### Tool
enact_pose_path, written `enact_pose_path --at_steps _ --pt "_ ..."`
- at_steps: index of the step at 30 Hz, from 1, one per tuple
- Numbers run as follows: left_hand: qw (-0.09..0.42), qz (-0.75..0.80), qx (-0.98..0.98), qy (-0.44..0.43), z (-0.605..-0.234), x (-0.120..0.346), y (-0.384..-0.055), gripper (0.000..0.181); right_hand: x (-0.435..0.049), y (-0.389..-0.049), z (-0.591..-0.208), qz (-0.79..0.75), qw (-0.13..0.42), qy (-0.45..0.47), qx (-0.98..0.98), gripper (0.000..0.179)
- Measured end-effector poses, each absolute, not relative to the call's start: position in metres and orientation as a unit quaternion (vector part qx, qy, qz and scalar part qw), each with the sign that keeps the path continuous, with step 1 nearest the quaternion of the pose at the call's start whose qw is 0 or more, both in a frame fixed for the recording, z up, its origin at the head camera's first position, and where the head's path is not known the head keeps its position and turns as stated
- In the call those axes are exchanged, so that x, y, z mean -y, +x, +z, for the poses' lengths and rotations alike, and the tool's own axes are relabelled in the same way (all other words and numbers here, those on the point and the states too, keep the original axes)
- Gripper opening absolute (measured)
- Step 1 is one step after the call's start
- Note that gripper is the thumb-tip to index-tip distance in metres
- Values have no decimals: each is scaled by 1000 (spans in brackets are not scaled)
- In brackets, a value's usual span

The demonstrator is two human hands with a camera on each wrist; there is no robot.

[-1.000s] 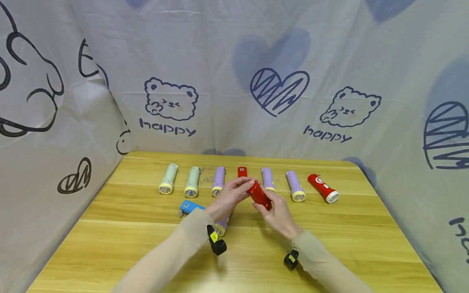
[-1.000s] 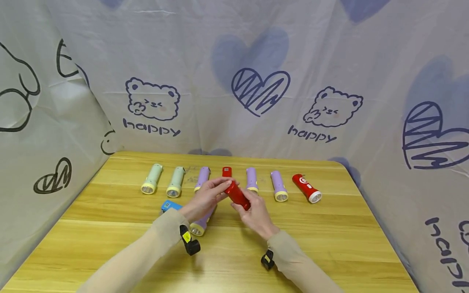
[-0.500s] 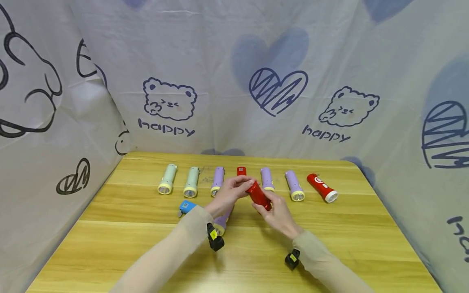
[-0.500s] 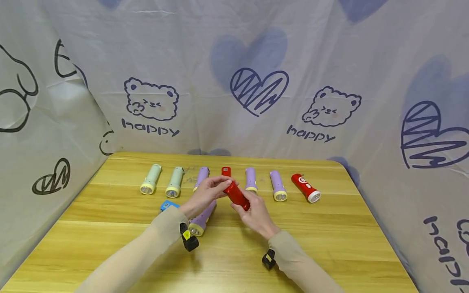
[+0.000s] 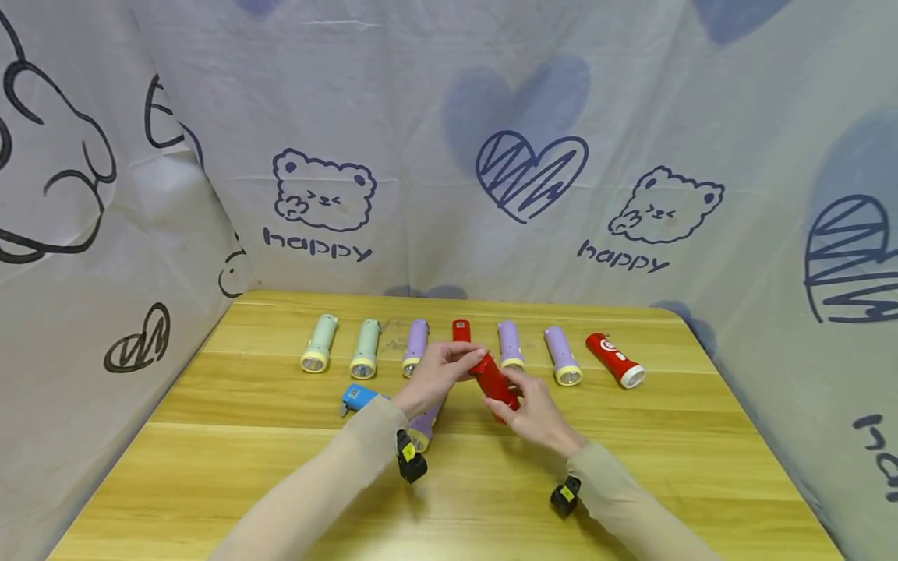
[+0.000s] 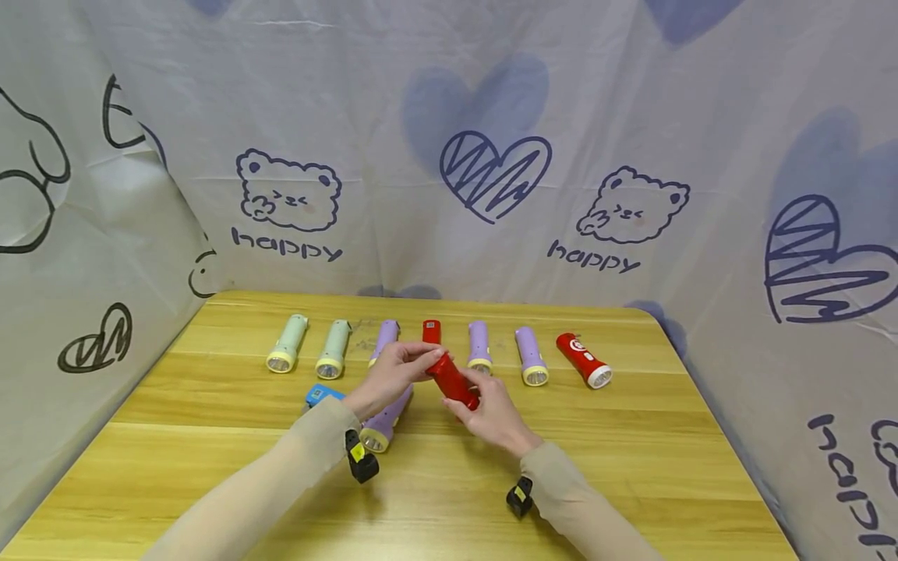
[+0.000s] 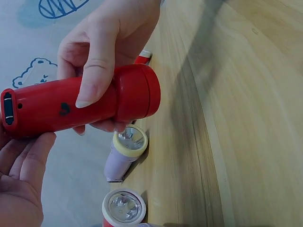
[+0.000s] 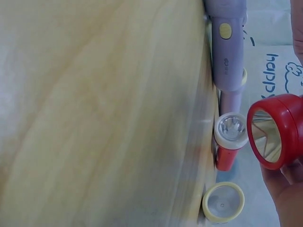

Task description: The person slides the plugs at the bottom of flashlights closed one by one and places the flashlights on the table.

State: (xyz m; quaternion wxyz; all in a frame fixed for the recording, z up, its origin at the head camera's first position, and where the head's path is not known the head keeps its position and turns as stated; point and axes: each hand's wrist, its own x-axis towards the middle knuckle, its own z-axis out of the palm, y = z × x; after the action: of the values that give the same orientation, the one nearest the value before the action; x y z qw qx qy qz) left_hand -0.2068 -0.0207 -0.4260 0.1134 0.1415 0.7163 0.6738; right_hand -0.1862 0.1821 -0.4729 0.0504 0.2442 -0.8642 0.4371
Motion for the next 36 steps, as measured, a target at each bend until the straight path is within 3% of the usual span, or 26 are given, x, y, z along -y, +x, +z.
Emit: enact_pose_path --at_steps 11,27,36 --pt "122 677 -713 137 -424 23 -206 35 -185 -189 -466 486 -37 230 842 35" --pt "133 670 -719 127 -422 25 -210 35 -198 -194 -453 523 -169 286 785 34" --pt "73 625 -759 166 -420 19 -210 29 -199 -192 -452 537 -184 281 774 39"
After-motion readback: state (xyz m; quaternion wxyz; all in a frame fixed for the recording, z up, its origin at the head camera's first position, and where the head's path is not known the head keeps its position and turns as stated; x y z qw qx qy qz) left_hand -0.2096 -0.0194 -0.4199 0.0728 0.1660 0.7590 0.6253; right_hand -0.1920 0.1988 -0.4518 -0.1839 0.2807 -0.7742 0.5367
